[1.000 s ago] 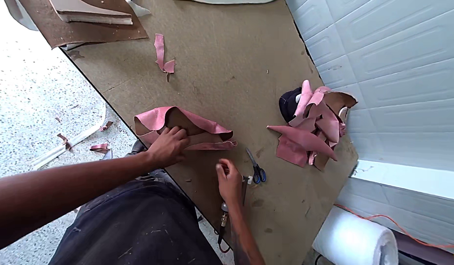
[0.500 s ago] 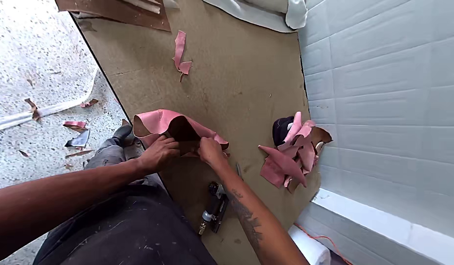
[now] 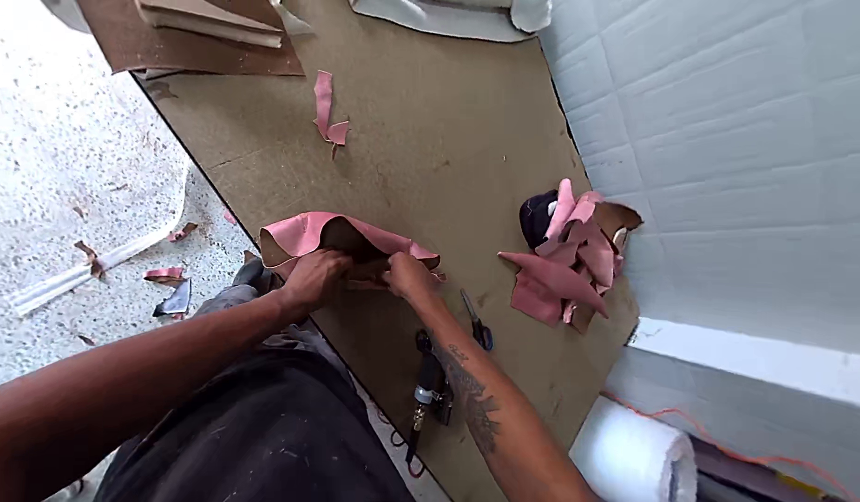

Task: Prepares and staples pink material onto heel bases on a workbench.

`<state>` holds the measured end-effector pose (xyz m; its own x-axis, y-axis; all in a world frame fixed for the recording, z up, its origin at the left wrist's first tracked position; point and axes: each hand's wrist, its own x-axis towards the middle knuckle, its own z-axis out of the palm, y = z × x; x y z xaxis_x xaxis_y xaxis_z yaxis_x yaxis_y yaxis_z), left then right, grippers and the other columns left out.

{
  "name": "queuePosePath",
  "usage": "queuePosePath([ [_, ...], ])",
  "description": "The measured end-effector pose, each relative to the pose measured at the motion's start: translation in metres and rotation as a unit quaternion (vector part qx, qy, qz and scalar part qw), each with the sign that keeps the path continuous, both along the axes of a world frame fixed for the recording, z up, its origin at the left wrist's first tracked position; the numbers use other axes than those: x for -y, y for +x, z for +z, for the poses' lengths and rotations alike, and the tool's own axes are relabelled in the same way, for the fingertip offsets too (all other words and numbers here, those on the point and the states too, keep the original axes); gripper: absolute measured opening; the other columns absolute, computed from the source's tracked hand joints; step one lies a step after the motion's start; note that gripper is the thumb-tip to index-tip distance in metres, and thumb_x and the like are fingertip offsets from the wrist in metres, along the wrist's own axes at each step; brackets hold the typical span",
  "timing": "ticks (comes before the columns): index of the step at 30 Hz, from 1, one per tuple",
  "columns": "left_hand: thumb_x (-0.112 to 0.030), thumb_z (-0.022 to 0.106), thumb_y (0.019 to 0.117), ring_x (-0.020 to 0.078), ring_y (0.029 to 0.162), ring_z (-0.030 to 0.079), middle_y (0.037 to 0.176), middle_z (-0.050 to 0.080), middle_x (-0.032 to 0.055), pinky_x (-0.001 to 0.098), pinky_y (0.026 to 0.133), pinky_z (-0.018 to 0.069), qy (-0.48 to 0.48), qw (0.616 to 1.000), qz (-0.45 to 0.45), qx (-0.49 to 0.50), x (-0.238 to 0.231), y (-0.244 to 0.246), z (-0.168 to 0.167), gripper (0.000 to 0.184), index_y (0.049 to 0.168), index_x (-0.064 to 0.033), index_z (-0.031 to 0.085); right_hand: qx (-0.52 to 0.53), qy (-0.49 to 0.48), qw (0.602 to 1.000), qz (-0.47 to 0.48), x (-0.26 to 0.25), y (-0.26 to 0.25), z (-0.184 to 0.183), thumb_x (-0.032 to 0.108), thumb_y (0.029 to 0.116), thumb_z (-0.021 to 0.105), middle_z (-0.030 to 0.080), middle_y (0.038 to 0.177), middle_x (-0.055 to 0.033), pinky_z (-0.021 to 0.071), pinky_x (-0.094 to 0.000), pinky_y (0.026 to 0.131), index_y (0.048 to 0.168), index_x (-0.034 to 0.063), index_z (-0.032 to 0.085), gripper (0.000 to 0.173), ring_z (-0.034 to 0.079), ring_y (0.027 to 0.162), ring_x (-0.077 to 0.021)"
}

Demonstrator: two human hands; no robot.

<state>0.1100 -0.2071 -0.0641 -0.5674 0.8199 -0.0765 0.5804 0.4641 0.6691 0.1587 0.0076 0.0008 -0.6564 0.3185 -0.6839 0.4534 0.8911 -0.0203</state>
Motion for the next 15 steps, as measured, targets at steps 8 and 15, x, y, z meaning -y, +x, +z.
queuePosePath([
  [8, -0.054, 0.079, 0.0829, 0.0313, 0.085, 0.071, 0.088, 0.072, 0.0055, 0.0595, 0.069, 0.0564, -0.207, 0.977, -0.044, 0.006, -0.026, -0.032, 0.033, 0.041, 0.107, -0.0223, 0.067, -0.406, 0.047, 0.840, -0.357, -0.017, 0.230, -0.003, 0.041, 0.0899, 0.078, 0.066, 0.118, -0.0139, 0.0592, -0.0470, 0.089, 0.127, 0.0077, 0.067, 0.051, 0.067, 0.104, -0.0254],
  [15, -0.061, 0.069, 0.0895, 0.0292, 0.078, 0.070, 0.081, 0.070, 0.0039, 0.0574, 0.065, 0.0549, -0.229, 0.968, -0.103, -0.025, -0.027, -0.033, 0.035, 0.039, 0.096, -0.0231, 0.069, -0.313, 0.170, 0.832, -0.426, 0.005, 0.274, -0.041, 0.033, 0.0700, 0.095, 0.052, 0.142, -0.0223, 0.0504, -0.0588, 0.103, 0.150, 0.0133, 0.049, 0.094, 0.054, 0.129, -0.0397],
])
